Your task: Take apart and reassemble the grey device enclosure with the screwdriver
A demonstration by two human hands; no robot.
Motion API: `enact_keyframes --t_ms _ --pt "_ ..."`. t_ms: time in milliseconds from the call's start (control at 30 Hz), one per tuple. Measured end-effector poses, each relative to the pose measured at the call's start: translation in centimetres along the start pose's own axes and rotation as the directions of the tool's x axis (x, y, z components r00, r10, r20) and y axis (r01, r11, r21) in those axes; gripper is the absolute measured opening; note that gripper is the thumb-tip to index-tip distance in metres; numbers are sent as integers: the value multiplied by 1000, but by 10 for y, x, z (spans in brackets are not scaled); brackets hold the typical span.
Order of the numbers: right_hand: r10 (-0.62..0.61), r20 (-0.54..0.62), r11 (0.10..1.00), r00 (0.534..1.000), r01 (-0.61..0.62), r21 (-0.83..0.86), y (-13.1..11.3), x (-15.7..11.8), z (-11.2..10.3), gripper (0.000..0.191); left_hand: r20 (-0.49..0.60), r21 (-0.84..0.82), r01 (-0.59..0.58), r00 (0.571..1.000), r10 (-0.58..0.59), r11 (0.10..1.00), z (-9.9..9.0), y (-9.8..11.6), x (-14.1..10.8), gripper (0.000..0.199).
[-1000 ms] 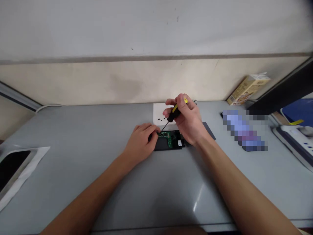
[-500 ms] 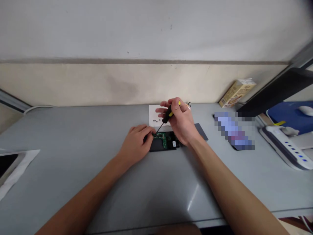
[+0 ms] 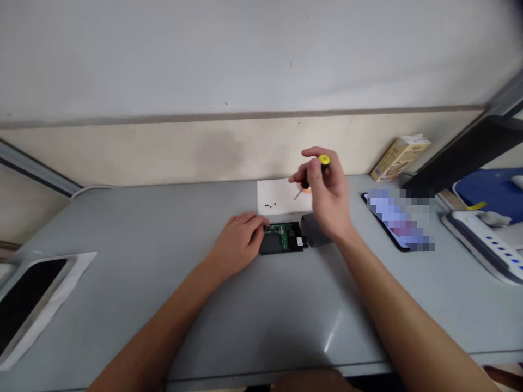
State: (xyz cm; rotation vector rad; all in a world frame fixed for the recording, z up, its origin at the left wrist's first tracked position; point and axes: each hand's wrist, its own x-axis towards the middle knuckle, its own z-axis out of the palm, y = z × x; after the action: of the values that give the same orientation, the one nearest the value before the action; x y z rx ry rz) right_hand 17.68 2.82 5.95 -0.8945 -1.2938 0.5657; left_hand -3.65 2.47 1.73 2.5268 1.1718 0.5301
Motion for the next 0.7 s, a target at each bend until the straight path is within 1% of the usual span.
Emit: enact_keyframes --t_ms 33,100,133,167,200,233,267,300,333,400,467,567,633,700 --pt "-41 28 995 999 44 -92 -7 1 -9 32 27 -26 -8 1000 8 1000 -5 0 -2 27" --pt "-84 144 944 986 125 -304 -20 -1 -30 29 90 -93 3 996 6 996 -15 0 -7 30" --pt "-62 230 894 971 156 -420 -25 -5 -41 30 125 -125 19 992 -4 992 -21 -1 -9 38" --pt "-32 324 825 946 208 -525 -28 -11 -52 34 160 -150 37 987 -13 988 -25 -1 -12 49" --pt "43 439 742 897 266 -616 -30 -17 -63 44 188 -168 49 982 -17 985 -29 -2 -14 60" --pt "112 523 661 845 329 -674 -30 -23 -73 54 207 -178 52 978 -14 983 -32 -2 -16 66" --pt "185 585 597 789 383 -705 -29 -30 -83 59 215 -181 46 977 -6 982 -33 -3 -18 70" --pt "245 627 556 739 423 -716 -28 -35 -92 64 214 -180 38 977 2 983 -33 -4 -19 70" --pt "297 643 528 706 439 -726 -26 -38 -100 65 209 -178 30 978 7 984 -33 -4 -19 70" --pt "361 654 502 665 452 -737 -22 -40 -112 62 194 -175 27 981 8 984 -32 -5 -19 68" --pt "391 650 492 652 448 -746 -20 -37 -118 55 190 -184 42 982 -6 982 -31 -5 -18 67" --pt "424 646 493 634 437 -752 -19 -27 -119 49 198 -215 84 979 -41 973 -29 -5 -17 67" --pt "469 634 507 615 400 -763 -20 -19 -117 50 201 -236 111 978 -63 965 -27 -5 -16 69" --pt "545 597 543 589 294 -786 -21 -10 -117 52 204 -250 123 976 -72 960 -25 -6 -16 70"
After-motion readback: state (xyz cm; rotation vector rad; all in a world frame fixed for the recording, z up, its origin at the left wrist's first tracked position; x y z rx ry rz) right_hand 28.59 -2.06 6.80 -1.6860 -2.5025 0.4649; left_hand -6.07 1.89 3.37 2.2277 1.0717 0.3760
